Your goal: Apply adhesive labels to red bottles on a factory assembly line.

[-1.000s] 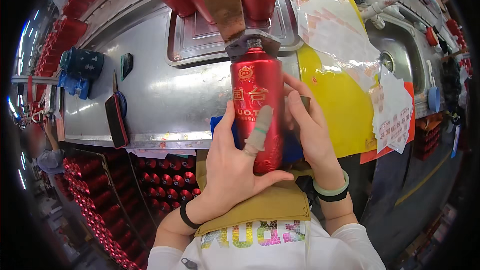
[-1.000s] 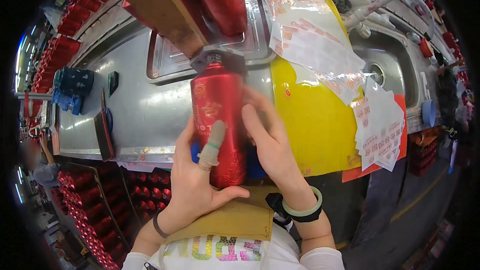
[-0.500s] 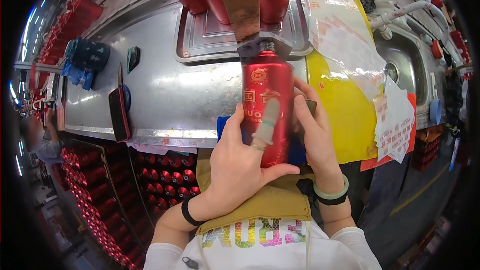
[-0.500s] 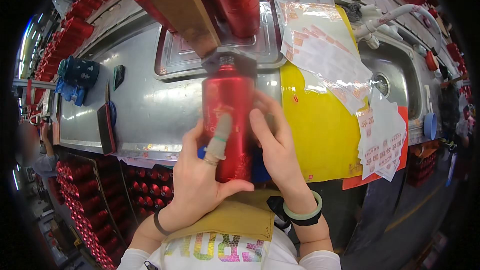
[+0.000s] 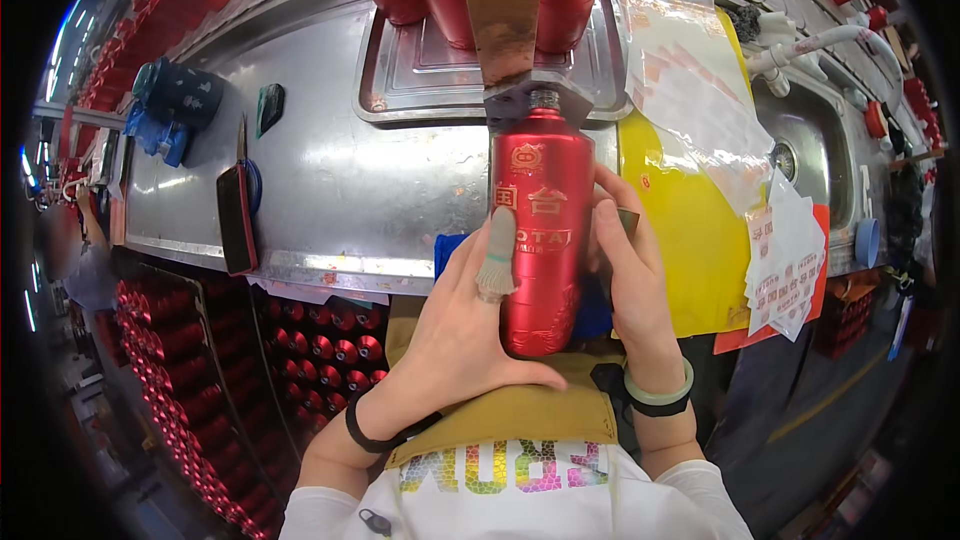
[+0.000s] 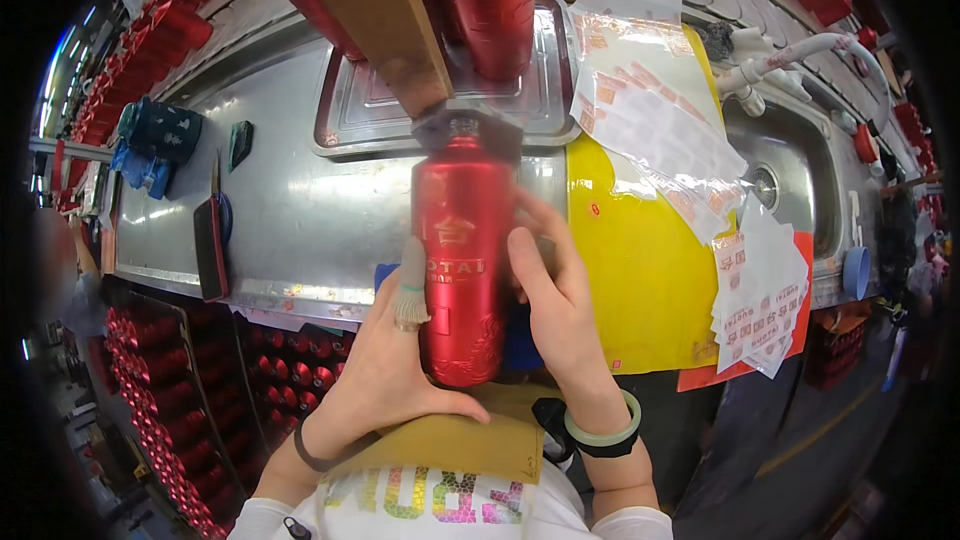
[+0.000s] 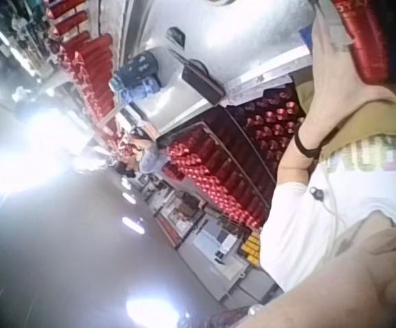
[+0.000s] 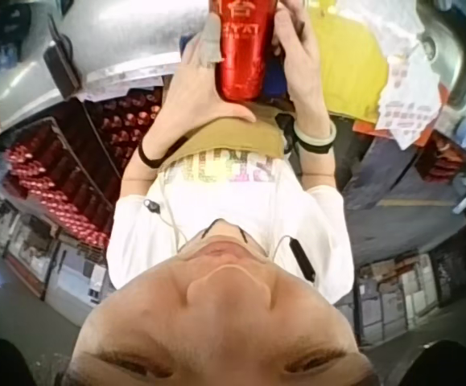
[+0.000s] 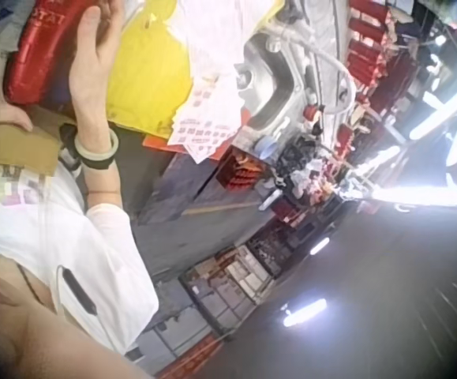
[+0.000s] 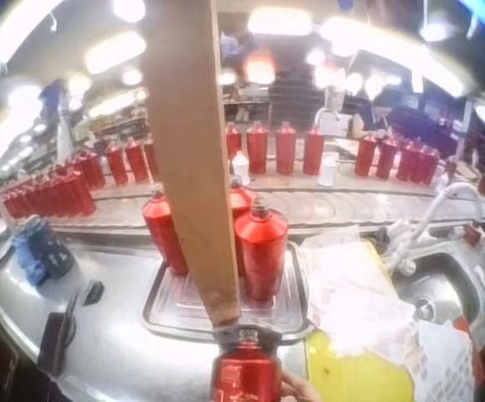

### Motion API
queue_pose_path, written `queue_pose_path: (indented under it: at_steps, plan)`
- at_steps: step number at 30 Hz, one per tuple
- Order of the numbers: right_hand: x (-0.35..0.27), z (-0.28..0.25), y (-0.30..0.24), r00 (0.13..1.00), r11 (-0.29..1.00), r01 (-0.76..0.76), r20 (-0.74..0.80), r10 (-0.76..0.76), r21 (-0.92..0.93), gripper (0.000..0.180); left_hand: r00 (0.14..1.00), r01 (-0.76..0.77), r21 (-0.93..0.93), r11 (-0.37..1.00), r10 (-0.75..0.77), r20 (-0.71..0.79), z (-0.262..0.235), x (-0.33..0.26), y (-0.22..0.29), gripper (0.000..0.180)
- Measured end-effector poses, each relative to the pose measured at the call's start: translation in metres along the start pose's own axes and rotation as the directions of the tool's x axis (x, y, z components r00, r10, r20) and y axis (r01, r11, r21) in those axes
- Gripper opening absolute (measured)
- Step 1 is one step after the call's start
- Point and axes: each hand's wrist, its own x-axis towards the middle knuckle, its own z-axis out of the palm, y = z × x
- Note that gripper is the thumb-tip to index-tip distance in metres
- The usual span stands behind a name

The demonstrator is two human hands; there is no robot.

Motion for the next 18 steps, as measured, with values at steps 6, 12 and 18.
queue_pose_path:
  at_steps: [6,12,18]
  plan:
    - [0.005,0.0,-0.006,1.0,1.0,-0.019,-0.016,0.019,-0.016,0.047,0.999,-0.045,-0.042,0.998,0.045,-0.008,0.016,-0.014,-0.02,0.09]
    - [0.02,0.009,-0.012,0.993,0.993,0.115,0.02,-0.116,0.028,0.047,0.998,-0.022,-0.06,0.998,0.018,-0.062,0.014,-0.02,-0.016,0.092]
    - [0.021,0.009,-0.01,0.999,0.994,0.035,0.02,-0.037,0.099,0.047,0.999,-0.002,-0.117,0.993,-0.004,-0.052,0.017,-0.019,-0.018,0.099]
